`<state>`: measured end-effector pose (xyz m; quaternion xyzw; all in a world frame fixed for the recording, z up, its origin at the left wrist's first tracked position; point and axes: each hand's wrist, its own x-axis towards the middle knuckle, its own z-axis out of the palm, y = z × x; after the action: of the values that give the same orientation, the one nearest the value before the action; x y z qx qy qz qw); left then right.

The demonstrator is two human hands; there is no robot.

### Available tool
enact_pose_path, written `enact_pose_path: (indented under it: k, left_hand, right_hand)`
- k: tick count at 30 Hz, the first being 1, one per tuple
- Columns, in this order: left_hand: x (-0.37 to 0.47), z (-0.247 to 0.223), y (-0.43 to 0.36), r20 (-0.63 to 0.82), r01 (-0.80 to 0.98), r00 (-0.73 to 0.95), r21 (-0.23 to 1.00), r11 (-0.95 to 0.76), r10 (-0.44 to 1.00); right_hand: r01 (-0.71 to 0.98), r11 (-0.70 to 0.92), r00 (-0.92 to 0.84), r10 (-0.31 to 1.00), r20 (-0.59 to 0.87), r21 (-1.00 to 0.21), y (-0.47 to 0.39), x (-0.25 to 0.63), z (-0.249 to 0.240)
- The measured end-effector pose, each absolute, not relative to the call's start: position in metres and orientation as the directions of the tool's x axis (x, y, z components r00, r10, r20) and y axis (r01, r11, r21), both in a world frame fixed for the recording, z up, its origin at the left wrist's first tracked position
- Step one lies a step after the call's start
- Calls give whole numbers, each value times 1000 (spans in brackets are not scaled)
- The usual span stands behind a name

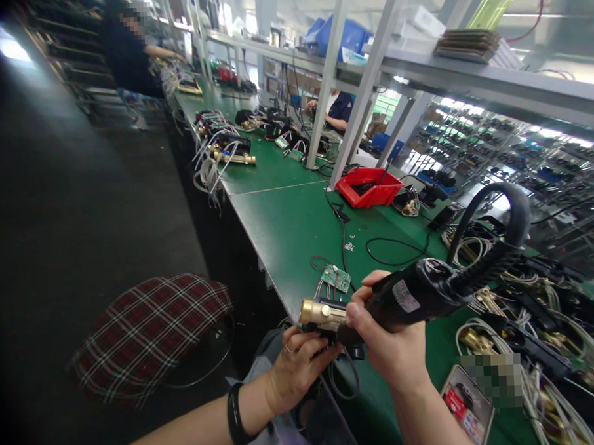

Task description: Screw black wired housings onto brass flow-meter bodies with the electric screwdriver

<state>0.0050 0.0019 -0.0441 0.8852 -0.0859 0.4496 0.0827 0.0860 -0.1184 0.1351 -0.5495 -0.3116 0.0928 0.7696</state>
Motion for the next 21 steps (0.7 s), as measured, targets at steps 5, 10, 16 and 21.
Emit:
enact_pose_path:
  k: [5,10,16,21]
  left_hand:
    - [4,-43,2,792,-231,602,58,-971,-96]
    - [4,-42,3,798,-226,593,41,-973,-104]
    - [4,-44,3,792,-214,601,24,-977,-112]
    - [4,-49,3,788,-209,608,36,-977,-101]
  right_hand:
    - [212,384,785,480,391,-899,-119,86,138]
    - [194,383,778,500,379,-903,-118,86,139]
    - [199,348,780,509,363,-916,-119,86,139]
    - [192,319,783,520,341,-928,-115,84,140]
